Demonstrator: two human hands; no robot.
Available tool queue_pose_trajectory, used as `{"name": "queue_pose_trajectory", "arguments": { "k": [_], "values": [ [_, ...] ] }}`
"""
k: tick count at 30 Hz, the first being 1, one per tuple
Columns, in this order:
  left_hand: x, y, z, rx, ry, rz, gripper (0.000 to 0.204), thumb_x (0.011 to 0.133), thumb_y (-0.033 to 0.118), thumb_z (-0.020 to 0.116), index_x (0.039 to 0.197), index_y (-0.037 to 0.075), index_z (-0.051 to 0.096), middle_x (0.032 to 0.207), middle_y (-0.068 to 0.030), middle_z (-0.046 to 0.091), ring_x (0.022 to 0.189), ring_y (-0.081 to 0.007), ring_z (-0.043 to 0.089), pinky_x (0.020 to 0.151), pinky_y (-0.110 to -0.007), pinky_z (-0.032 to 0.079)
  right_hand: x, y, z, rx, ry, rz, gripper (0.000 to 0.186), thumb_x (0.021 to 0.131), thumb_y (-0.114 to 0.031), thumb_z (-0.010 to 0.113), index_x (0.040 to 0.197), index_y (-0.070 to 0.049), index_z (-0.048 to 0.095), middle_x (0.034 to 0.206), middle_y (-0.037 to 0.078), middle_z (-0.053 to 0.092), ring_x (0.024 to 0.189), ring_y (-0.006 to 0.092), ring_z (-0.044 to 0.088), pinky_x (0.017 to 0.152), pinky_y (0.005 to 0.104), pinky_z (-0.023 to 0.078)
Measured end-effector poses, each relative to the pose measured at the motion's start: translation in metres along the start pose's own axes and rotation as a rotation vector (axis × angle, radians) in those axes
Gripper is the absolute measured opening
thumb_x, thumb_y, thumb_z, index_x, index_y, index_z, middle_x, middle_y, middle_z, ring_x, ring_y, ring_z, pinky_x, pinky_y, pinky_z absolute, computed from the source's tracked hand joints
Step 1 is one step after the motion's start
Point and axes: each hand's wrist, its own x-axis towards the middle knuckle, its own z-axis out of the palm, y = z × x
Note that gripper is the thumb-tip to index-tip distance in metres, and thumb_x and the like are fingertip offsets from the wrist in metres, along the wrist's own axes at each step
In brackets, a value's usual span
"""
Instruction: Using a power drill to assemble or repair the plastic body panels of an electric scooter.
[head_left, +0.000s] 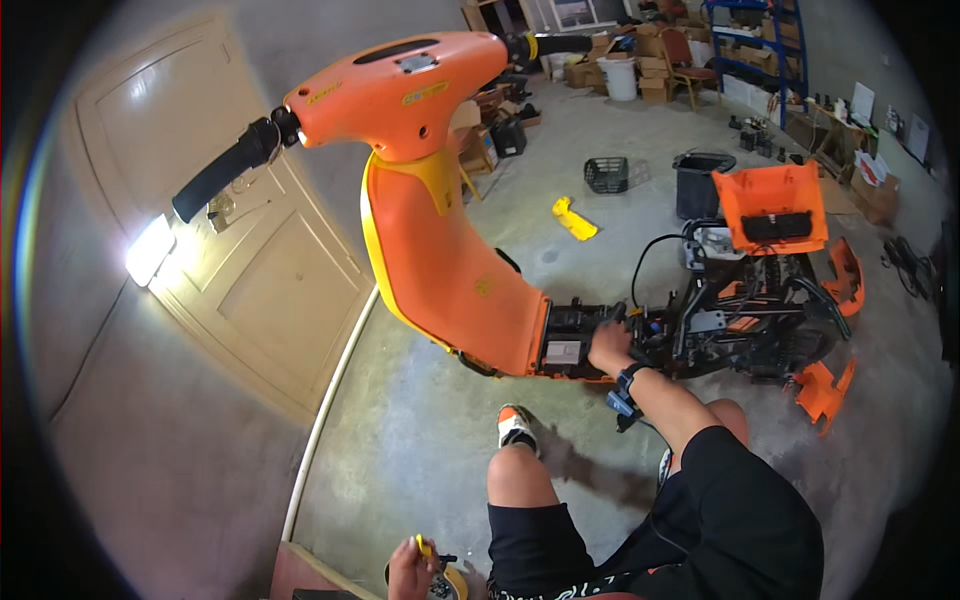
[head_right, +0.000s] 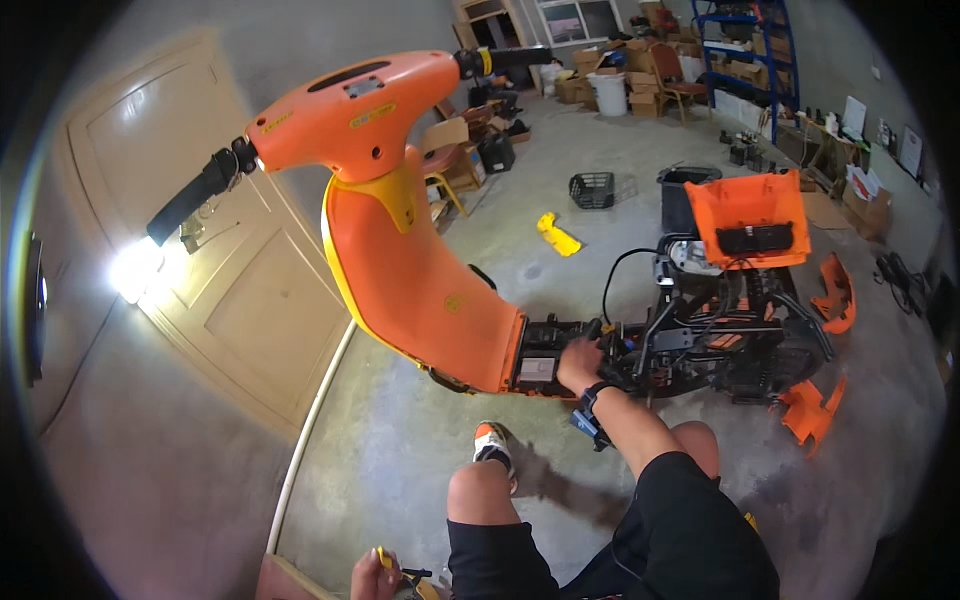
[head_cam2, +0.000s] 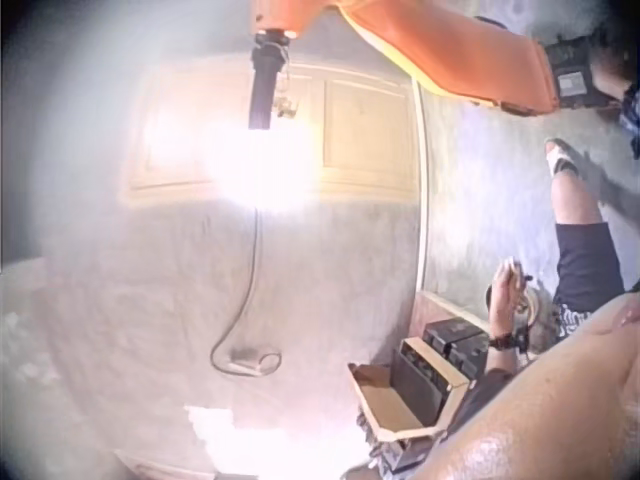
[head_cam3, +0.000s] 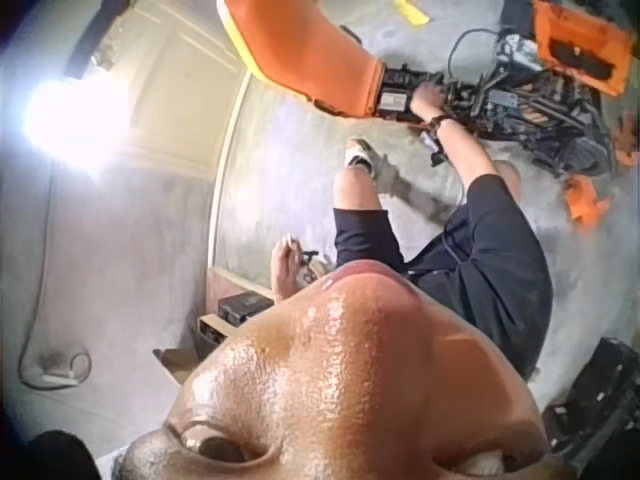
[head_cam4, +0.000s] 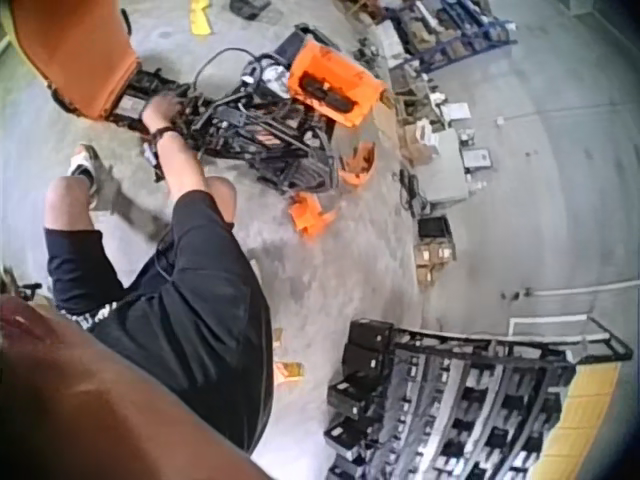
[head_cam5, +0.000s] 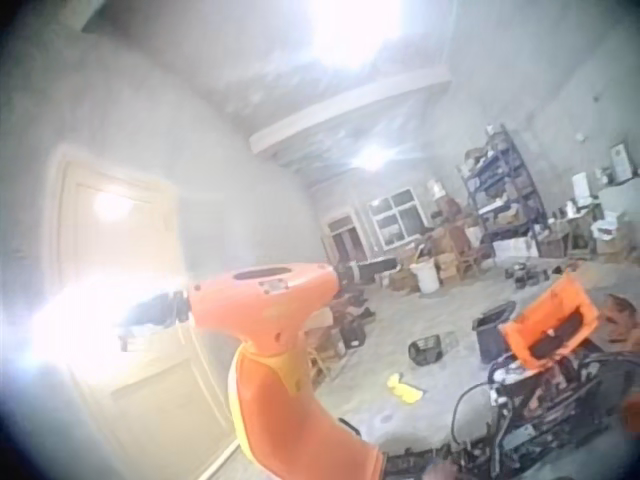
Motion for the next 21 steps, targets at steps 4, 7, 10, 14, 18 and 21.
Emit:
{"name": "queue_pose_trajectory", "arguments": {
  "k": [4, 7, 10, 14, 18, 21],
  "values": [
    [0.085, 0.063, 0.088, -0.694, -0.489, -0.228, 0.019, 0.095, 0.025, 0.049, 0.099, 0.007, 0.053, 0.096, -0.0119, 0.057, 0.069, -0.0180, 0.050, 0.062, -0.029, 0.042, -0.038, -0.035, -0.069, 0.469, -0.297, -0.309, 0.041, 0.074, -0.033, 0.066, 0.099, 0.000, 0.066, 0.100, 0.023, 0.065, 0.095, 0.0347, 0.064, 0.083, 0.0422, 0.051],
    [0.133, 0.082, 0.176, -0.761, -0.616, -0.188, 0.020, 0.099, 0.024, 0.043, 0.101, 0.006, 0.052, 0.102, -0.0131, 0.057, 0.076, -0.0190, 0.050, 0.067, -0.029, 0.043, -0.084, -0.055, -0.113, 0.989, -0.333, -0.371, 0.042, 0.084, -0.037, 0.061, 0.101, 0.001, 0.062, 0.092, 0.020, 0.067, 0.086, 0.0331, 0.066, 0.076, 0.0388, 0.051],
    [0.172, 0.083, 0.262, -0.846, -0.551, -0.365, 0.026, 0.100, 0.025, 0.037, 0.104, 0.002, 0.048, 0.101, -0.0136, 0.055, 0.082, -0.0218, 0.051, 0.072, -0.031, 0.045, -0.130, -0.040, -0.145, 1.086, -0.137, -0.430, 0.037, 0.087, -0.034, 0.059, 0.100, 0.001, 0.057, 0.087, 0.019, 0.065, 0.084, 0.0324, 0.065, 0.074, 0.0391, 0.050],
    [0.190, 0.052, 0.333, -0.859, -0.624, -0.567, 0.031, 0.102, 0.025, 0.028, 0.110, -0.001, 0.042, 0.103, -0.0172, 0.055, 0.091, -0.0294, 0.055, 0.088, -0.044, 0.045, -0.156, -0.011, -0.163, 0.877, -0.057, -0.488, 0.036, 0.088, -0.031, 0.057, 0.105, 0.000, 0.048, 0.083, 0.017, 0.064, 0.078, 0.0361, 0.064, 0.066, 0.0448, 0.049],
    [0.195, 0.023, 0.351, -0.790, -0.822, -0.668, 0.034, 0.102, 0.028, 0.030, 0.108, -0.001, 0.047, 0.100, -0.0136, 0.059, 0.089, -0.0246, 0.058, 0.079, -0.035, 0.051, -0.146, 0.009, -0.160, 0.588, -0.105, -0.440, 0.040, 0.086, -0.030, 0.062, 0.108, -0.001, 0.047, 0.085, 0.018, 0.065, 0.080, 0.0375, 0.063, 0.066, 0.0455, 0.049],
    [0.187, 0.011, 0.351, -0.745, -0.693, -0.597, 0.034, 0.102, 0.029, 0.032, 0.108, 0.000, 0.050, 0.099, -0.0113, 0.060, 0.086, -0.0213, 0.059, 0.073, -0.031, 0.052, -0.138, 0.016, -0.151, 0.592, -0.141, -0.475, 0.042, 0.086, -0.033, 0.063, 0.108, -0.001, 0.046, 0.083, 0.018, 0.065, 0.080, 0.0371, 0.063, 0.067, 0.0458, 0.049]
  ]
}}
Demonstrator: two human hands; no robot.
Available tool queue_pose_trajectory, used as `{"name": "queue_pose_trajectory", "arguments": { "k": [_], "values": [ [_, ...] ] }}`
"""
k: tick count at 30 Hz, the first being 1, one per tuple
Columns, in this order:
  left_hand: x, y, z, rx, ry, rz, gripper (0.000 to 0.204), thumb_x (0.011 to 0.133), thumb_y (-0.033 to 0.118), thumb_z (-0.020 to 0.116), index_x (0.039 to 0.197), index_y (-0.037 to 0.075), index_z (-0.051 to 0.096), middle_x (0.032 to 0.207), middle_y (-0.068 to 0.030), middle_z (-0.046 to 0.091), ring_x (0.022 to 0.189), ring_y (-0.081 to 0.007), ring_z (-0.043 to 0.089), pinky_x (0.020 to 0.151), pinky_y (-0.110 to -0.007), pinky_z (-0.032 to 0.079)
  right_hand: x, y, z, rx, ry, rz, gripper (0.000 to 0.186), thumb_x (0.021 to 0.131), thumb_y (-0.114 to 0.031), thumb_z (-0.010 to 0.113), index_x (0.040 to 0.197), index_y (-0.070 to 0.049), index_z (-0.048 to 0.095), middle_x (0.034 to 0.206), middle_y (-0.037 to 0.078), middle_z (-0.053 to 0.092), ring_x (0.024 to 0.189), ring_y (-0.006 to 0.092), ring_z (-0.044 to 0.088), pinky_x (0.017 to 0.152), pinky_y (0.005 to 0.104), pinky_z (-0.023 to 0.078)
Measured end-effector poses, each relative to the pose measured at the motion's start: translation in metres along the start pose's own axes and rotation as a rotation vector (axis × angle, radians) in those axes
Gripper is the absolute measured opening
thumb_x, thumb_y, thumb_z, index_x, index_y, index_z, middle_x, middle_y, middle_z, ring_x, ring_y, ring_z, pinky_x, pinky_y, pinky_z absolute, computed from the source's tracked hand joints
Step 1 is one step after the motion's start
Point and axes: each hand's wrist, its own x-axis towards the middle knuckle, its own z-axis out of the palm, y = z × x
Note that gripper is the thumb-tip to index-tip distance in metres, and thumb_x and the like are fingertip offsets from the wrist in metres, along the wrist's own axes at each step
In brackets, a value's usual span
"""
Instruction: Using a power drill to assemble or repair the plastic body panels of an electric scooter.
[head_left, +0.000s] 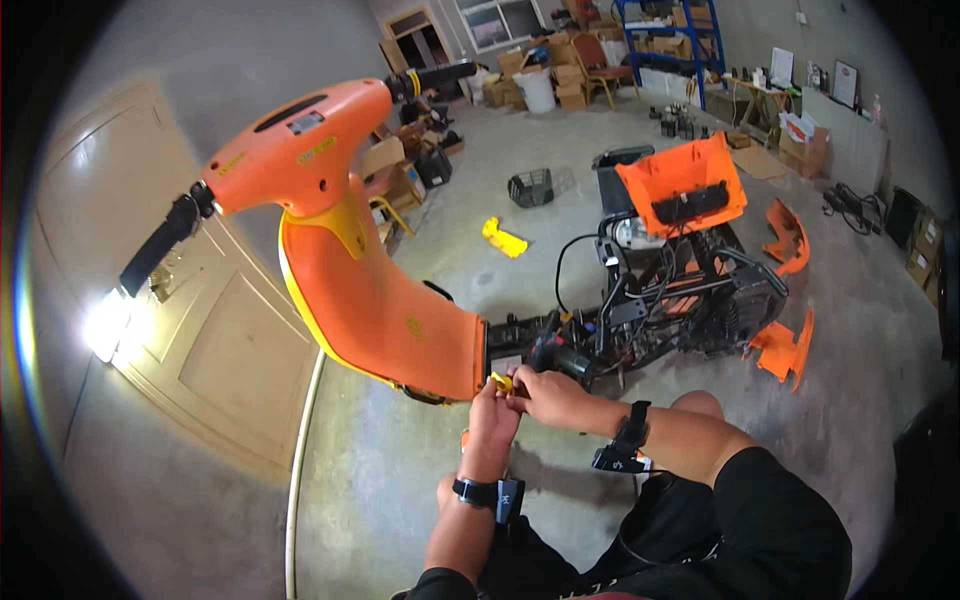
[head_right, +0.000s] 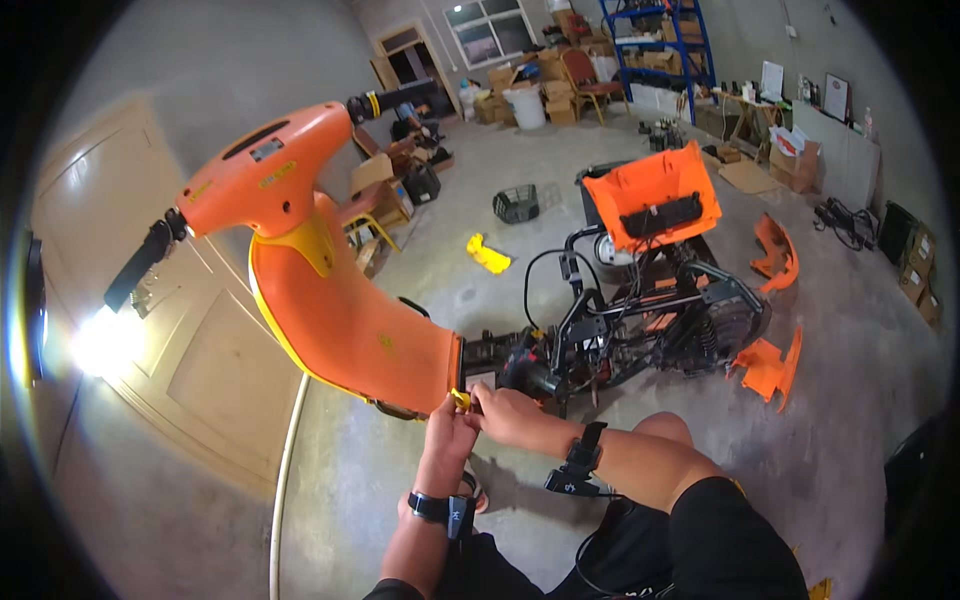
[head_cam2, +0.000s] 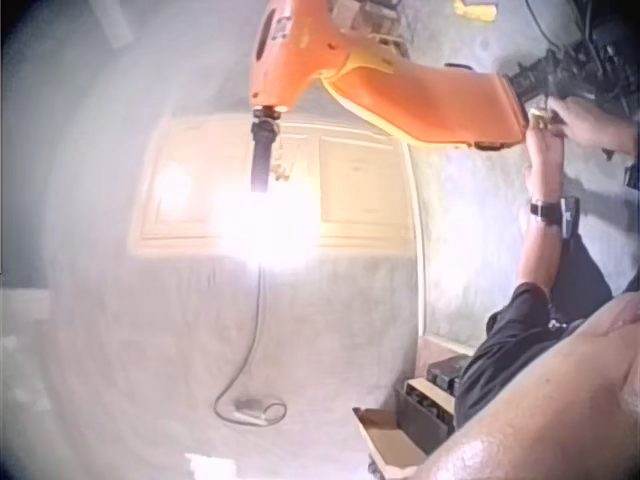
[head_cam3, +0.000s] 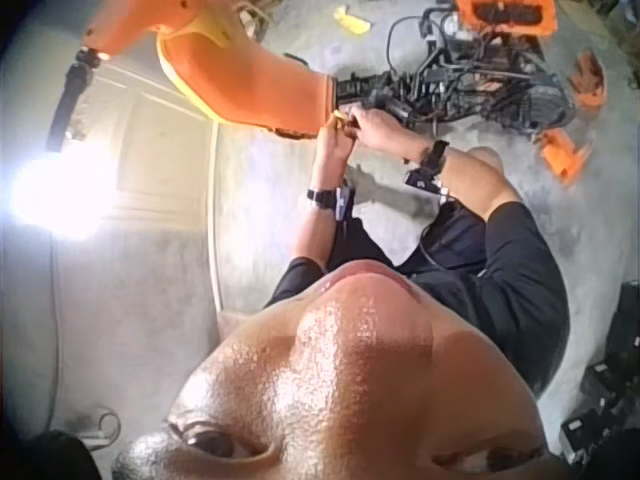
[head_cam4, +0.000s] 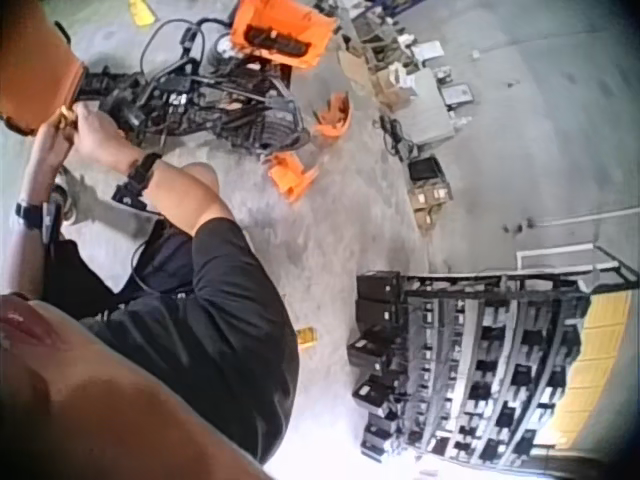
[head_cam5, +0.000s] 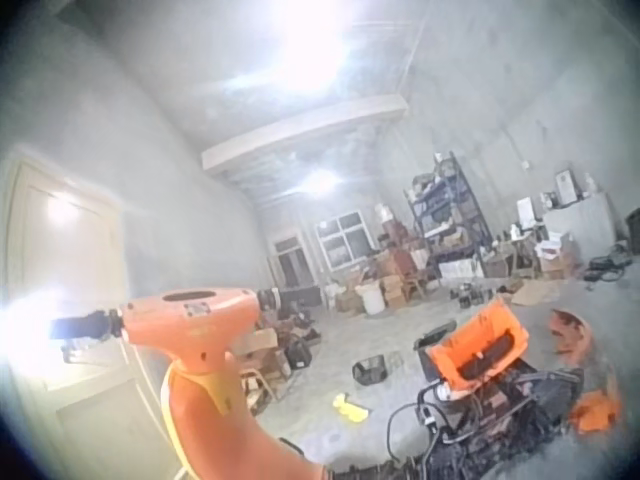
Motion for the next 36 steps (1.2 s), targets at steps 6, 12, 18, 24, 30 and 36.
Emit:
{"name": "queue_pose_trajectory", "arguments": {
  "k": [6, 12, 18, 24, 30, 36],
  "values": [
    [-0.017, -0.016, 0.017, -0.051, -0.090, 0.125, 0.032, 0.102, 0.026, 0.034, 0.108, 0.000, 0.050, 0.104, -0.0113, 0.060, 0.091, -0.0226, 0.058, 0.078, -0.031, 0.048, 0.000, 0.014, 0.002, 0.169, -0.011, -0.021, 0.037, 0.084, -0.031, 0.066, 0.097, -0.001, 0.051, 0.086, 0.016, 0.067, 0.082, 0.0355, 0.064, 0.069, 0.0439, 0.050],
    [-0.022, -0.009, 0.033, 0.022, -0.001, 0.210, 0.026, 0.101, 0.023, 0.038, 0.109, 0.001, 0.049, 0.109, -0.0125, 0.057, 0.098, -0.0242, 0.058, 0.083, -0.033, 0.048, 0.009, 0.014, -0.003, 0.308, 0.067, 0.001, 0.032, 0.086, -0.024, 0.062, 0.104, -0.002, 0.048, 0.082, 0.017, 0.066, 0.082, 0.0352, 0.064, 0.070, 0.0443, 0.049],
    [-0.025, -0.006, 0.026, 0.091, 0.126, 0.272, 0.028, 0.101, 0.027, 0.039, 0.111, 0.003, 0.049, 0.109, -0.0111, 0.058, 0.099, -0.0258, 0.059, 0.092, -0.040, 0.047, 0.014, 0.001, -0.013, 0.279, 0.182, -0.126, 0.022, 0.089, -0.017, 0.056, 0.105, -0.005, 0.047, 0.080, 0.017, 0.064, 0.074, 0.0384, 0.062, 0.063, 0.0487, 0.047],
    [-0.025, -0.009, 0.016, -0.024, 0.072, 0.018, 0.022, 0.099, 0.020, 0.041, 0.109, 0.005, 0.053, 0.098, -0.0076, 0.063, 0.089, -0.0195, 0.062, 0.084, -0.038, 0.050, 0.020, 0.000, -0.003, 0.120, 0.293, -0.459, 0.016, 0.077, -0.013, 0.065, 0.088, -0.004, 0.059, 0.094, 0.013, 0.061, 0.095, 0.0316, 0.057, 0.084, 0.0417, 0.044],
    [-0.025, -0.007, 0.010, -0.059, 0.138, 0.059, 0.019, 0.097, 0.013, 0.041, 0.104, 0.001, 0.053, 0.091, -0.0068, 0.061, 0.082, -0.0175, 0.061, 0.077, -0.033, 0.051, 0.021, 0.006, 0.011, 0.015, 0.189, -0.442, 0.022, 0.073, -0.013, 0.067, 0.093, -0.004, 0.063, 0.103, 0.009, 0.061, 0.100, 0.0287, 0.055, 0.087, 0.0397, 0.045],
    [-0.030, -0.001, 0.011, -0.079, 0.165, 0.106, 0.018, 0.098, 0.012, 0.040, 0.104, -0.001, 0.052, 0.091, -0.0060, 0.060, 0.078, -0.0153, 0.059, 0.073, -0.028, 0.051, 0.022, 0.003, 0.012, 0.026, 0.241, -0.489, 0.017, 0.075, -0.012, 0.065, 0.090, -0.004, 0.065, 0.102, 0.009, 0.062, 0.101, 0.0283, 0.055, 0.088, 0.0392, 0.045]
  ]
}}
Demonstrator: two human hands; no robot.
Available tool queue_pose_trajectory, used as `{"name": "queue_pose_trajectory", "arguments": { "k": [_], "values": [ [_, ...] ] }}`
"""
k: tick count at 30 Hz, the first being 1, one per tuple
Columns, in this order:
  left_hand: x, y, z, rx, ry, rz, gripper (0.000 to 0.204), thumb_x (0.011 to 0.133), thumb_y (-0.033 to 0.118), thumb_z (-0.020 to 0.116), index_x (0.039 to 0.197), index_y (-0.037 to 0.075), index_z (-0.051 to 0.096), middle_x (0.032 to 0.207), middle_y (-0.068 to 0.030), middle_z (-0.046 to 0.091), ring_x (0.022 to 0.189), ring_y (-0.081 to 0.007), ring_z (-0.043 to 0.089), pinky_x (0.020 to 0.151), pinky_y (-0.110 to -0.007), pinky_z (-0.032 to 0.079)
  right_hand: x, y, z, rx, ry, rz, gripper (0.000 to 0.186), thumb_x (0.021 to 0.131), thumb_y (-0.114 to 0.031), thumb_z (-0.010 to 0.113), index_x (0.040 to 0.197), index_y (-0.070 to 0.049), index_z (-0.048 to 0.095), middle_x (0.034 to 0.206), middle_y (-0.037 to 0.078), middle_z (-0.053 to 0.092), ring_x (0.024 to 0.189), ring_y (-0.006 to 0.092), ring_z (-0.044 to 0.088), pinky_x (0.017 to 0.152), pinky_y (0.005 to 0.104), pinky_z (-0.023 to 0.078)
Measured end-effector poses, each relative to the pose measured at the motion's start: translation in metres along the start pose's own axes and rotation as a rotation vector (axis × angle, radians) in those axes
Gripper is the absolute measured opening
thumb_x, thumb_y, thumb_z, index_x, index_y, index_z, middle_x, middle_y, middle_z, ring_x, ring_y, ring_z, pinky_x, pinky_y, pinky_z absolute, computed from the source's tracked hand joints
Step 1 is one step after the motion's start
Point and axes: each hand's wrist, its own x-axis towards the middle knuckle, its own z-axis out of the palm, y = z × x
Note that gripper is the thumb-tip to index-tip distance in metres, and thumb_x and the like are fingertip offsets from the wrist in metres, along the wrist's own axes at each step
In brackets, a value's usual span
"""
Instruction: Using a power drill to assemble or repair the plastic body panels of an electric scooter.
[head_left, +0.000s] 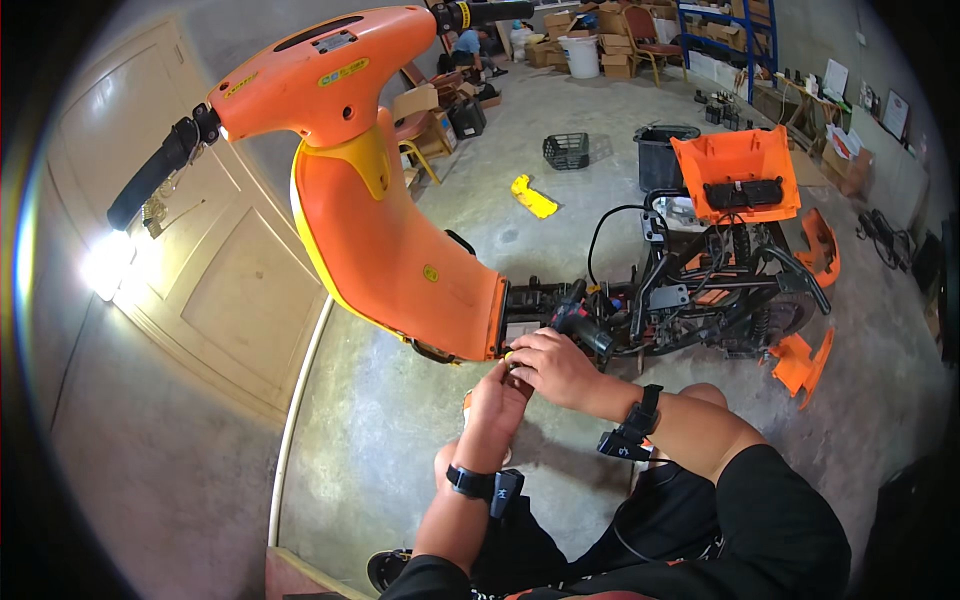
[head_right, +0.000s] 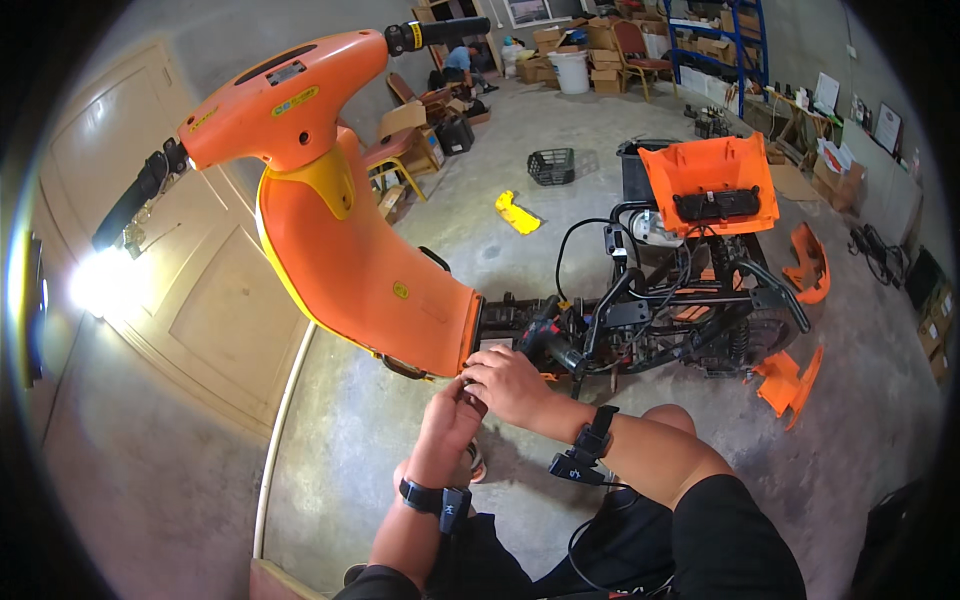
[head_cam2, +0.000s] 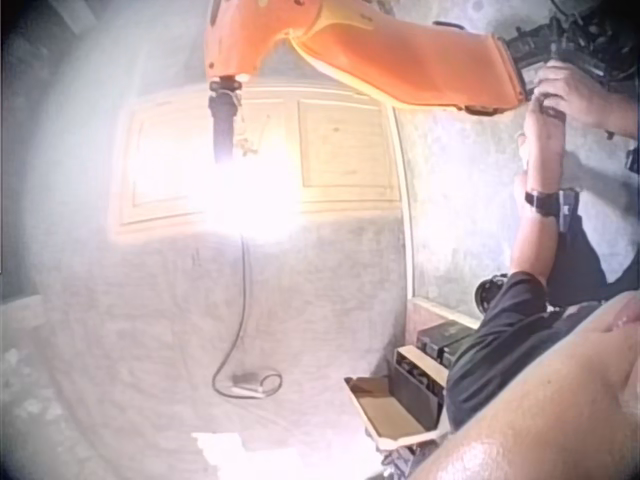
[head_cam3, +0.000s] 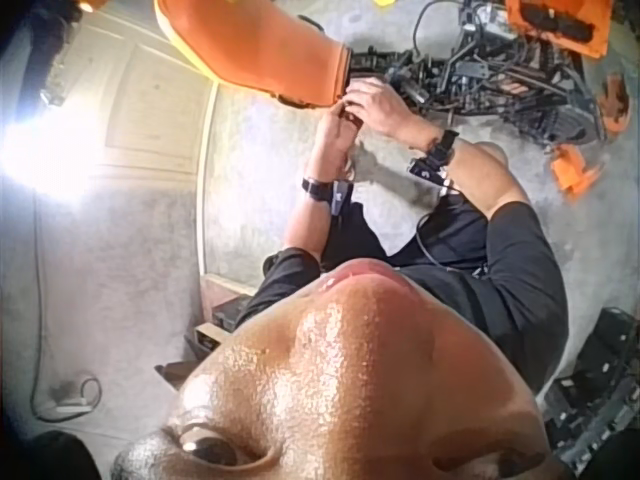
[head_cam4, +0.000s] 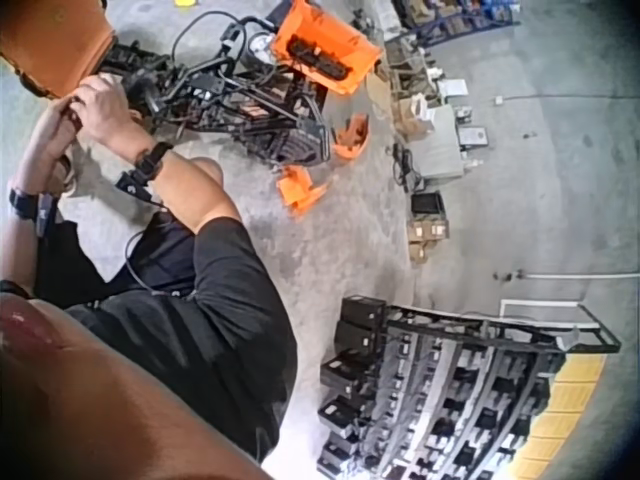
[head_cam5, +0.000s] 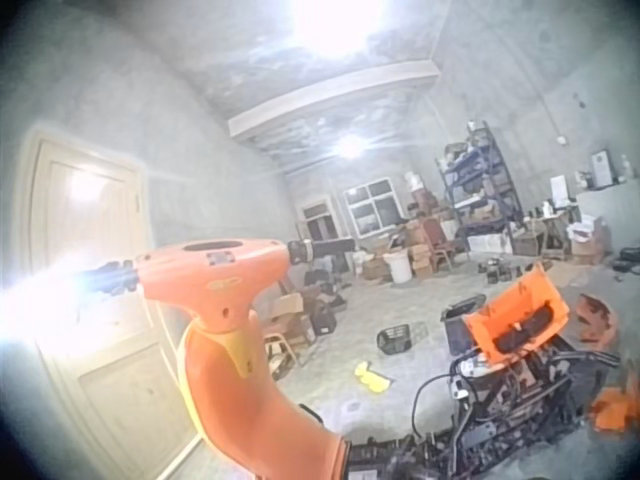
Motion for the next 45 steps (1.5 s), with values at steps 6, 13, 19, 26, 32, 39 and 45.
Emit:
{"name": "queue_pose_trajectory", "arguments": {
  "k": [6, 13, 19, 26, 32, 39, 45],
  "values": [
    [-0.001, 0.003, -0.005, 0.079, -0.070, -0.033, 0.023, 0.099, 0.016, 0.039, 0.109, -0.001, 0.051, 0.102, -0.0089, 0.060, 0.090, -0.0185, 0.059, 0.080, -0.031, 0.050, 0.001, 0.002, 0.004, 0.023, -0.028, 0.007, 0.014, 0.077, -0.010, 0.062, 0.088, -0.002, 0.063, 0.101, 0.010, 0.062, 0.101, 0.0284, 0.055, 0.089, 0.0390, 0.044],
    [0.006, 0.001, -0.011, 0.080, 0.020, -0.001, 0.027, 0.101, 0.019, 0.036, 0.112, -0.001, 0.050, 0.106, -0.0115, 0.060, 0.095, -0.0221, 0.059, 0.086, -0.036, 0.049, 0.001, 0.002, 0.008, 0.064, -0.061, 0.025, 0.015, 0.076, -0.009, 0.063, 0.089, -0.001, 0.062, 0.099, 0.011, 0.060, 0.099, 0.0291, 0.055, 0.090, 0.0391, 0.044],
    [0.008, 0.001, -0.017, 0.070, -0.016, 0.014, 0.025, 0.100, 0.020, 0.039, 0.111, 0.000, 0.049, 0.102, -0.0105, 0.057, 0.091, -0.0211, 0.056, 0.083, -0.036, 0.048, 0.001, 0.000, 0.007, 0.041, -0.052, 0.066, 0.016, 0.073, -0.008, 0.065, 0.088, -0.002, 0.061, 0.097, 0.010, 0.060, 0.098, 0.0290, 0.055, 0.089, 0.0389, 0.044],
    [0.015, -0.001, -0.030, 0.156, 0.019, 0.060, 0.026, 0.101, 0.023, 0.040, 0.107, 0.003, 0.055, 0.099, -0.0089, 0.062, 0.089, -0.0203, 0.060, 0.084, -0.035, 0.050, 0.000, -0.002, 0.014, 0.012, -0.058, 0.022, 0.016, 0.071, -0.007, 0.066, 0.085, -0.003, 0.060, 0.096, 0.010, 0.061, 0.096, 0.0294, 0.056, 0.086, 0.0388, 0.045],
    [0.013, -0.001, -0.028, 0.176, 0.037, 0.116, 0.026, 0.100, 0.023, 0.041, 0.106, 0.002, 0.055, 0.097, -0.0097, 0.062, 0.088, -0.0204, 0.060, 0.080, -0.034, 0.050, 0.001, -0.006, 0.013, 0.008, -0.022, 0.070, 0.016, 0.070, -0.007, 0.068, 0.084, -0.003, 0.059, 0.094, 0.010, 0.061, 0.095, 0.0302, 0.056, 0.084, 0.0392, 0.045],
    [0.007, 0.000, -0.016, 0.167, 0.013, 0.122, 0.024, 0.100, 0.022, 0.041, 0.105, 0.002, 0.054, 0.095, -0.0092, 0.061, 0.082, -0.0187, 0.059, 0.072, -0.031, 0.049, 0.003, -0.011, 0.012, 0.053, -0.013, 0.138, 0.009, 0.072, -0.004, 0.064, 0.080, -0.001, 0.061, 0.094, 0.009, 0.062, 0.095, 0.0289, 0.057, 0.086, 0.0378, 0.046],
    [0.006, -0.004, -0.010, 0.081, 0.067, 0.134, 0.018, 0.098, 0.019, 0.047, 0.103, 0.003, 0.053, 0.088, -0.0047, 0.057, 0.071, -0.0141, 0.054, 0.061, -0.026, 0.044, 0.003, -0.008, 0.011, 0.045, -0.009, 0.098, 0.012, 0.071, -0.006, 0.066, 0.081, -0.003, 0.060, 0.094, 0.009, 0.061, 0.094, 0.0292, 0.056, 0.085, 0.0380, 0.045]
  ]
}}
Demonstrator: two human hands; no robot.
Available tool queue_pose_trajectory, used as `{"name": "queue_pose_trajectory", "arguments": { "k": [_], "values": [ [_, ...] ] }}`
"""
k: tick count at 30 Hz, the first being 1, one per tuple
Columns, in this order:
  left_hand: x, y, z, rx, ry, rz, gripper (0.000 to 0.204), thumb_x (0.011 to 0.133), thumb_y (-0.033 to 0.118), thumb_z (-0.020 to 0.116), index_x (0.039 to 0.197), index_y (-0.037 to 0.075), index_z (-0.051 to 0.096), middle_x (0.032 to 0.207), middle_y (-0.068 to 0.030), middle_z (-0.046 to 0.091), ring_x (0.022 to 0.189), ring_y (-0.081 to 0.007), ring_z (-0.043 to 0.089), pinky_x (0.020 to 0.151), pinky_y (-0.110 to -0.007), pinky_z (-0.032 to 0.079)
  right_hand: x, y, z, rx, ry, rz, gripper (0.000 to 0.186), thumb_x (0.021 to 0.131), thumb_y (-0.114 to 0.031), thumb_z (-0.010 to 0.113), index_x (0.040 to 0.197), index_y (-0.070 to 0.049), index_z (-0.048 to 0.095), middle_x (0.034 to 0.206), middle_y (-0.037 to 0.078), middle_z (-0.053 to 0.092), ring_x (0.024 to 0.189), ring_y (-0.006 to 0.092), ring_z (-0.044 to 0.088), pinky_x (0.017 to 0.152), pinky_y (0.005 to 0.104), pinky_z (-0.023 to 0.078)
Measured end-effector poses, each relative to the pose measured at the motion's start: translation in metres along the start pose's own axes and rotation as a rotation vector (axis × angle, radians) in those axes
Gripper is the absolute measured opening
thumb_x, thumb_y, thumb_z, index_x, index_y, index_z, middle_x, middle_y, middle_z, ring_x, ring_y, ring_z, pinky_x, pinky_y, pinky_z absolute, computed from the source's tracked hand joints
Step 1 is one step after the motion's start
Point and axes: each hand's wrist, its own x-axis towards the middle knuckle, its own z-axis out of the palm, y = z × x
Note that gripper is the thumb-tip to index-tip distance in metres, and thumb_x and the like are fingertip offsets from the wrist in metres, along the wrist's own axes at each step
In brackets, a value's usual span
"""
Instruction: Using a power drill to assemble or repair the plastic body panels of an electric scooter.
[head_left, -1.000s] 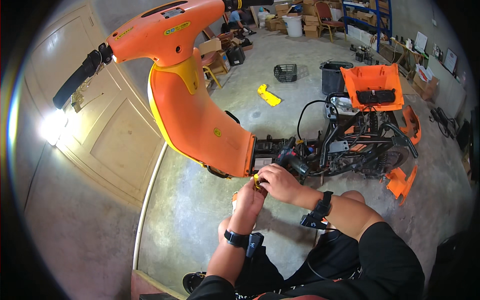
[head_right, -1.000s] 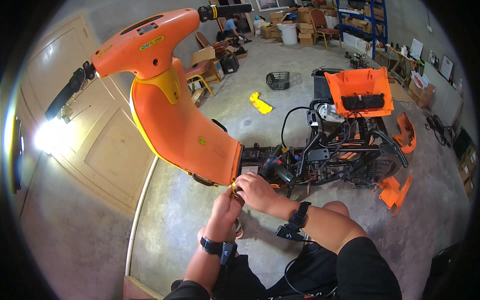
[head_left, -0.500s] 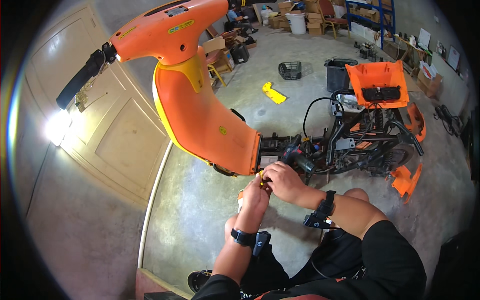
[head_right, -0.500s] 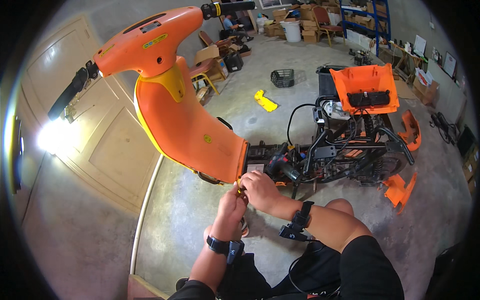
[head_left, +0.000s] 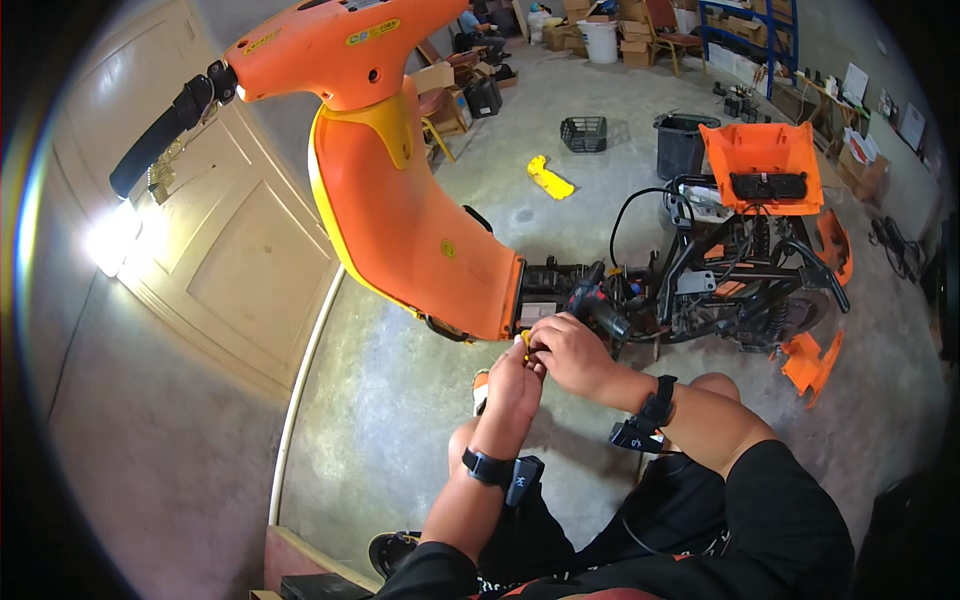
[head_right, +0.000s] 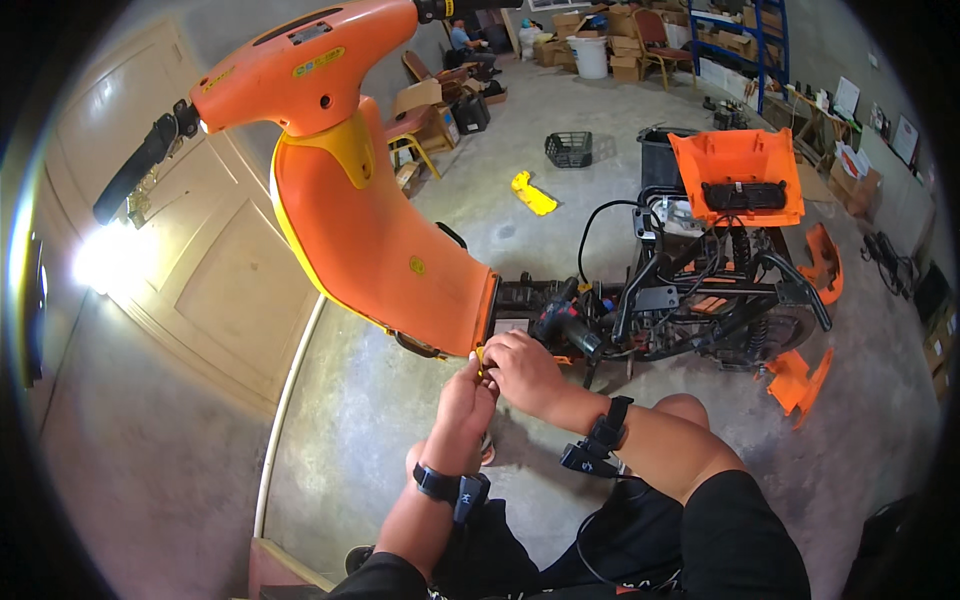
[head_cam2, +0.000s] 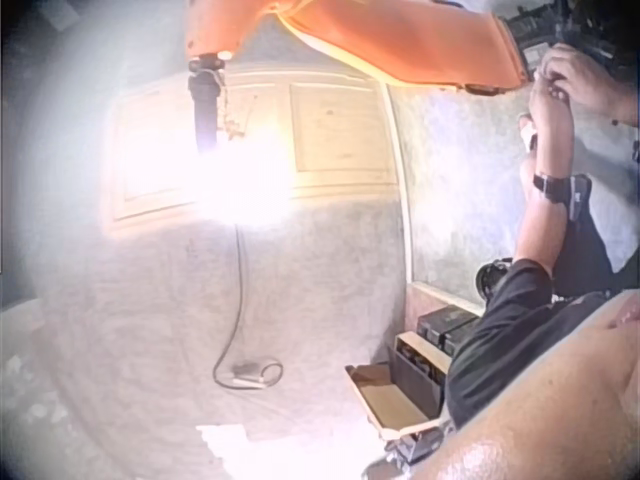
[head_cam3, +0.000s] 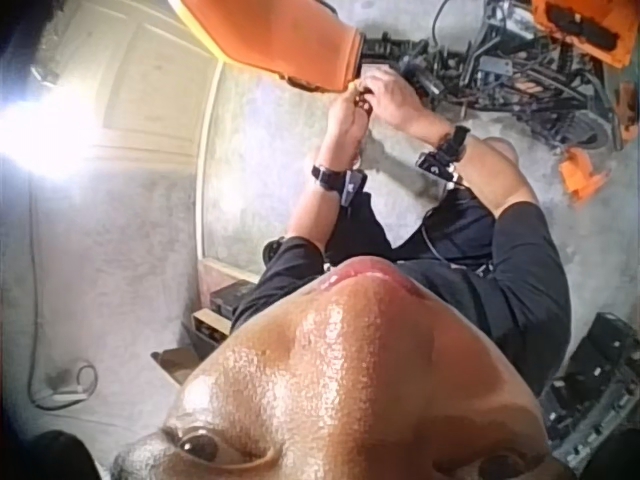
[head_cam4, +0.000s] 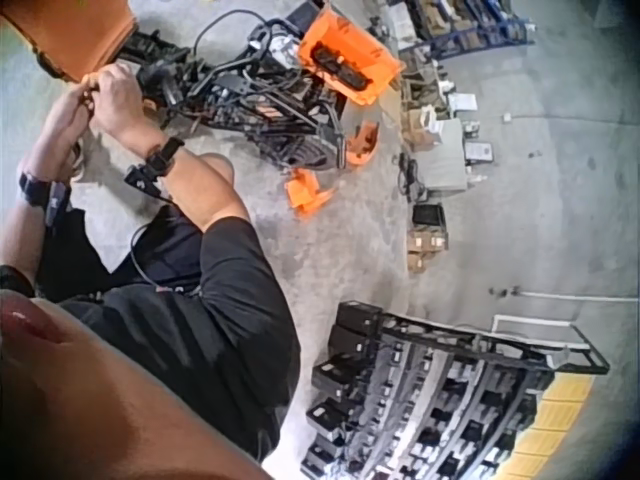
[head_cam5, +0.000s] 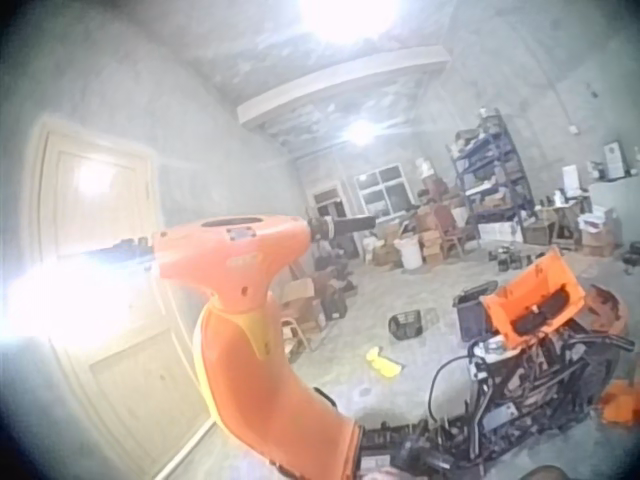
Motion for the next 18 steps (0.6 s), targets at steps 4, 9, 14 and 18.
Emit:
{"name": "queue_pose_trajectory", "arguments": {
  "k": [4, 9, 14, 18],
  "values": [
    [-0.001, 0.002, 0.000, 0.003, -0.053, -0.021, 0.018, 0.098, 0.019, 0.047, 0.104, 0.003, 0.053, 0.092, -0.0044, 0.057, 0.075, -0.0131, 0.055, 0.065, -0.026, 0.045, 0.002, 0.001, -0.002, 0.013, -0.020, -0.052, 0.011, 0.070, -0.006, 0.066, 0.080, -0.001, 0.061, 0.095, 0.010, 0.062, 0.095, 0.0293, 0.056, 0.086, 0.0377, 0.045],
    [-0.002, 0.004, 0.003, -0.140, -0.085, -0.046, 0.021, 0.098, 0.021, 0.048, 0.109, 0.003, 0.052, 0.098, -0.0074, 0.059, 0.084, -0.0172, 0.058, 0.076, -0.028, 0.051, 0.005, 0.001, -0.005, 0.076, -0.001, -0.017, 0.012, 0.071, -0.007, 0.066, 0.079, 0.000, 0.062, 0.096, 0.011, 0.062, 0.097, 0.0296, 0.056, 0.088, 0.0386, 0.044],
    [-0.004, 0.002, 0.007, -0.146, -0.089, 0.007, 0.022, 0.098, 0.020, 0.047, 0.110, 0.002, 0.050, 0.102, -0.0091, 0.059, 0.089, -0.0179, 0.059, 0.079, -0.028, 0.051, 0.007, 0.000, -0.010, 0.073, 0.043, 0.002, 0.013, 0.072, -0.007, 0.066, 0.083, 0.001, 0.063, 0.098, 0.012, 0.062, 0.098, 0.0301, 0.056, 0.088, 0.0389, 0.044],
    [-0.007, 0.003, 0.012, -0.226, -0.168, -0.018, 0.021, 0.098, 0.018, 0.047, 0.111, 0.001, 0.050, 0.104, -0.0102, 0.058, 0.093, -0.0188, 0.057, 0.082, -0.030, 0.050, 0.009, -0.003, -0.013, 0.095, 0.067, 0.072, 0.014, 0.072, -0.007, 0.066, 0.083, 0.001, 0.062, 0.098, 0.012, 0.061, 0.098, 0.0300, 0.056, 0.088, 0.0387, 0.044]
  ]
}}
